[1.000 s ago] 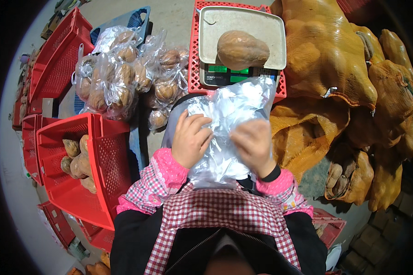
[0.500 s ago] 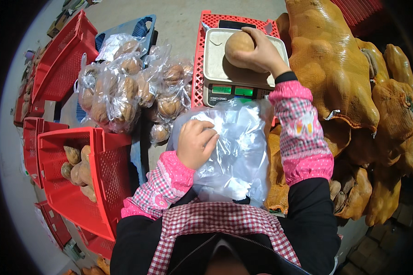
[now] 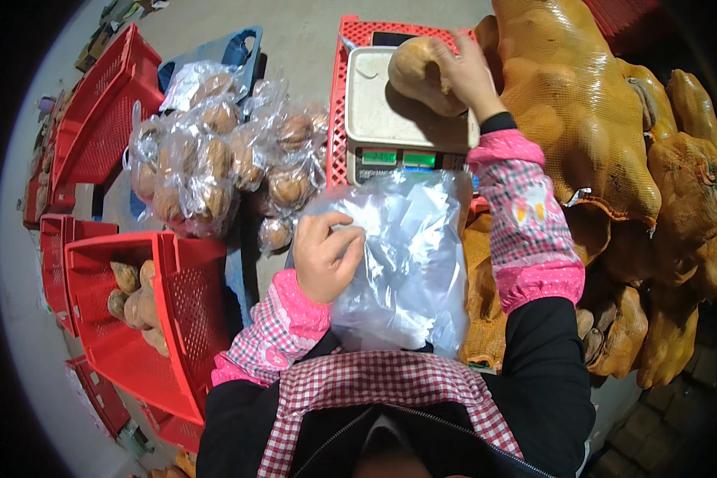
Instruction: The person repeatedly picks root vegetables from a sack, places them on a digital scale, and then puts them into plastic bags. The person also places the filled bags into red crates. The process is repeated for multiple vegetables.
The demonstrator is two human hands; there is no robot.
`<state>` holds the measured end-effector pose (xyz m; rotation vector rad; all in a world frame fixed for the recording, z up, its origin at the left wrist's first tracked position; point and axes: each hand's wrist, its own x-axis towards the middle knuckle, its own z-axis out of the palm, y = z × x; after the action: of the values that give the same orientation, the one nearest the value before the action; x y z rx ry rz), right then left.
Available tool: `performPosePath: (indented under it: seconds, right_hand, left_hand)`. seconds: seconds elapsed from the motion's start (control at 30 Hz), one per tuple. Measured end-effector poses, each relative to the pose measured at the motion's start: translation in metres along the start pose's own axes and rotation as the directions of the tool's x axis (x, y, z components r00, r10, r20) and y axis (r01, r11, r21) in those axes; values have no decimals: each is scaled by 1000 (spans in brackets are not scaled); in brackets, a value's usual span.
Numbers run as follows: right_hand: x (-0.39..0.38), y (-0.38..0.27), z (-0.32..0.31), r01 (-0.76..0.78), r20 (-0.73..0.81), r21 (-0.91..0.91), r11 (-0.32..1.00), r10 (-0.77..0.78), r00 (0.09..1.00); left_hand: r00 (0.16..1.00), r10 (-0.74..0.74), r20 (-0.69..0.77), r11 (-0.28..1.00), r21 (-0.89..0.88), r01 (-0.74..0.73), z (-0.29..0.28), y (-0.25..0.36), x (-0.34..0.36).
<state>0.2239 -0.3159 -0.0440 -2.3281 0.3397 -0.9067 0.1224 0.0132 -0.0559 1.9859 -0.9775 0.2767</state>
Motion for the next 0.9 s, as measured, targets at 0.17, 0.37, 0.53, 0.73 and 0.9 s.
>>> performPosePath:
  seconds: [0.17,0.37,0.53,0.73,0.9]
  right_hand:
    - [-100,-95,-74,-155,157,287,945,113,981]
    - [-280,-160,-55,175,639,-49,983,-104,763]
    - [-307,-175,-50,216,809,-48,975,-89,581]
    - [-289,-173,-71,-197,586,390,900,-78,807]
    - [-268,-149,-102,-682,641,725,95,269,719]
  left_hand:
    - [990,-120,-80,992,-56,115,-19,-15,-6]
    - [881,-351,-317,930,-231,287,-81,-37,8]
    - [954,-258,151,98,-979,181,-178,-18,43]
    - [893,-450,-12,385,-905,182,-112,28,67]
    - [898,-416,142,404,-856,322,-29,43,59]
